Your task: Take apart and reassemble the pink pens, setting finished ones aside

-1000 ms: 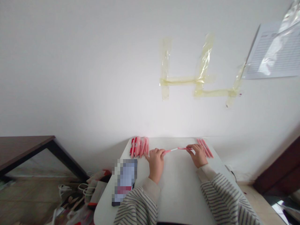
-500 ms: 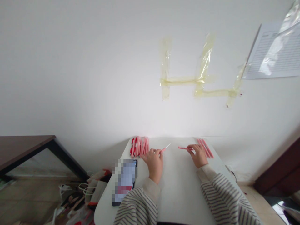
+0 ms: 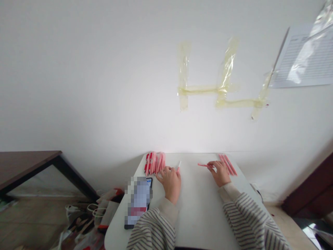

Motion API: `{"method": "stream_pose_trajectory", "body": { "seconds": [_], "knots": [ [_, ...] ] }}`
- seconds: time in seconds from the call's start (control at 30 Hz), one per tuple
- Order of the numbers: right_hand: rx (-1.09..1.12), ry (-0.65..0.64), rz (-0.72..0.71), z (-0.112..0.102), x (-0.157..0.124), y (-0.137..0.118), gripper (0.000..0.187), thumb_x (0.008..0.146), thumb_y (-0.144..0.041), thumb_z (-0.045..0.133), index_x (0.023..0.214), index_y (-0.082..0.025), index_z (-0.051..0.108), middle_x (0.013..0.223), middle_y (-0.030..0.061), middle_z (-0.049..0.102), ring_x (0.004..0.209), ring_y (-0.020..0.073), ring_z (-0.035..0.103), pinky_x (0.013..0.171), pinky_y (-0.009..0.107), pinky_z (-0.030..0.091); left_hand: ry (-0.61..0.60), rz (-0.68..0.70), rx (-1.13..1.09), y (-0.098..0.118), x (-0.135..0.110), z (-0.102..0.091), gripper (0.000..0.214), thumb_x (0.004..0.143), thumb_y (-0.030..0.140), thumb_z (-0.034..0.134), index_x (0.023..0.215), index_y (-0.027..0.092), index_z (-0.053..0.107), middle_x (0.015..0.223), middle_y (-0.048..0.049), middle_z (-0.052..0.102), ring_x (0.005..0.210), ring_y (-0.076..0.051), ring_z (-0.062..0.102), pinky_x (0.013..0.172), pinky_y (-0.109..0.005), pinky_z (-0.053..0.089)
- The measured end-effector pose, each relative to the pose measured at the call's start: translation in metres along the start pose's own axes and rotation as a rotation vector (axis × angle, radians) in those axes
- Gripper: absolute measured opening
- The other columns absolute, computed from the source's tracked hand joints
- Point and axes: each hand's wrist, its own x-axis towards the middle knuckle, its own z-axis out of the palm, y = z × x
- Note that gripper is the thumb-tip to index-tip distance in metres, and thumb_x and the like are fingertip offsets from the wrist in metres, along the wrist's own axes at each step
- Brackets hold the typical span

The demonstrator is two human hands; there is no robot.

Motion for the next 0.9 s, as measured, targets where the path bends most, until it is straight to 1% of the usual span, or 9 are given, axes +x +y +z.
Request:
{"method": "stream_pose_trajectory", "body": {
  "seconds": [0.27,0.57,0.77,0.9],
  "knots": [
    [-0.005,-0.002,-0.003,0.0006,-0.0001,0.0009,0.016,0.090,-0.036,0.059,0.092,-0.026,0.072,0.094,0.0062,0.075,0.102,0.0285,0.061,0.096,0.047,0.045,0.016,0.005,0.038,-0.0013,-0.0011,0.0027,0.029,0.092,0.037,0.052,0.100,0.022,0.076,0.110,-0.0110,0.063,0.112,-0.032,0.050,0.109,-0.066,0.024],
    [-0.008,-0.006,-0.016,0.0032,-0.0006,0.0045,0.016,0.091,-0.036,0.060,0.091,-0.027,0.072,0.093,0.0062,0.075,0.101,0.0288,0.061,0.096,0.047,0.045,-0.001,0.002,0.034,-0.0009,-0.0008,0.0026,0.028,0.092,0.036,0.052,0.100,0.021,0.075,0.111,-0.0113,0.063,0.113,-0.033,0.051,0.109,-0.068,0.024],
    [-0.026,-0.032,-0.023,0.0042,-0.0004,0.0063,0.014,0.090,-0.034,0.061,0.092,-0.027,0.073,0.093,0.0057,0.076,0.101,0.0285,0.062,0.095,0.046,0.046,0.008,0.002,0.012,-0.0006,-0.0013,0.0006,0.025,0.092,0.036,0.055,0.101,0.021,0.074,0.112,-0.0110,0.063,0.115,-0.034,0.052,0.110,-0.066,0.024],
    [-0.047,-0.052,-0.037,0.0040,-0.0003,0.0074,0.015,0.090,-0.035,0.062,0.093,-0.027,0.074,0.093,0.0058,0.076,0.100,0.0281,0.062,0.093,0.045,0.046,-0.012,0.035,-0.087,0.0009,-0.0010,-0.0009,0.023,0.089,0.034,0.062,0.107,0.023,0.072,0.116,-0.0104,0.062,0.118,-0.033,0.050,0.109,-0.061,0.028]
  ]
}}
